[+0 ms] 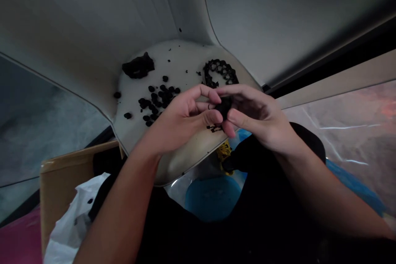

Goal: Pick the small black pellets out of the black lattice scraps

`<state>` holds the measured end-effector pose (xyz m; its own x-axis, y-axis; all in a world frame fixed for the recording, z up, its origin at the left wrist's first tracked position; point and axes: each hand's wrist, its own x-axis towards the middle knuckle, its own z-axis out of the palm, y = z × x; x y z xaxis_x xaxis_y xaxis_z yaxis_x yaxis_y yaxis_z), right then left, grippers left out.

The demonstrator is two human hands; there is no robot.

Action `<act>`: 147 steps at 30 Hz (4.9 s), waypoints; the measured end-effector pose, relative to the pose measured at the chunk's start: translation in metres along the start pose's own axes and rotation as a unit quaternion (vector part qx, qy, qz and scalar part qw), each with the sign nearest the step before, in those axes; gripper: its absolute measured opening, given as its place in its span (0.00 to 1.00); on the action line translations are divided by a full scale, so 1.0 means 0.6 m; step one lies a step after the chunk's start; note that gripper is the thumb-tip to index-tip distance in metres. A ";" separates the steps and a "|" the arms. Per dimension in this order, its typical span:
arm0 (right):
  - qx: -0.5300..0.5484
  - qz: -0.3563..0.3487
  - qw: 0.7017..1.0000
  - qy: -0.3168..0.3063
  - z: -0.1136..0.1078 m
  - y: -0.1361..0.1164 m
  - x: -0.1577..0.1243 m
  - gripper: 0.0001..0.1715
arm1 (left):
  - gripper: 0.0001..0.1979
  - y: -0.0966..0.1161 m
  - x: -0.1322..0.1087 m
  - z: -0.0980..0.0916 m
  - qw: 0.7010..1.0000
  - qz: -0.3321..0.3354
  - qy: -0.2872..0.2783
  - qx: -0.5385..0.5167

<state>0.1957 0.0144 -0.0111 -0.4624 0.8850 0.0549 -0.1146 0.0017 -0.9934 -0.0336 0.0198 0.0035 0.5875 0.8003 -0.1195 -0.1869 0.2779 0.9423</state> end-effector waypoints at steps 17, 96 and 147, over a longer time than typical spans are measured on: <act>-0.016 0.009 1.000 -0.005 0.005 0.006 -0.009 0.13 | 0.23 -0.011 0.012 0.016 0.997 -0.031 0.068 -0.008; 0.041 0.042 0.991 0.117 -0.006 -0.015 -0.012 0.19 | 0.10 -0.019 -0.016 0.050 0.927 0.175 0.089 0.321; -0.135 -0.122 0.974 0.133 -0.008 0.005 -0.003 0.15 | 0.04 -0.022 -0.022 0.053 0.809 0.168 0.299 0.478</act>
<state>0.2006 0.0151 -0.0144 -0.2017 0.9319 0.3014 0.0600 0.3189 -0.9459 -0.0137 -0.0113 0.0024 0.0917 0.9388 0.3320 0.6057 -0.3173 0.7297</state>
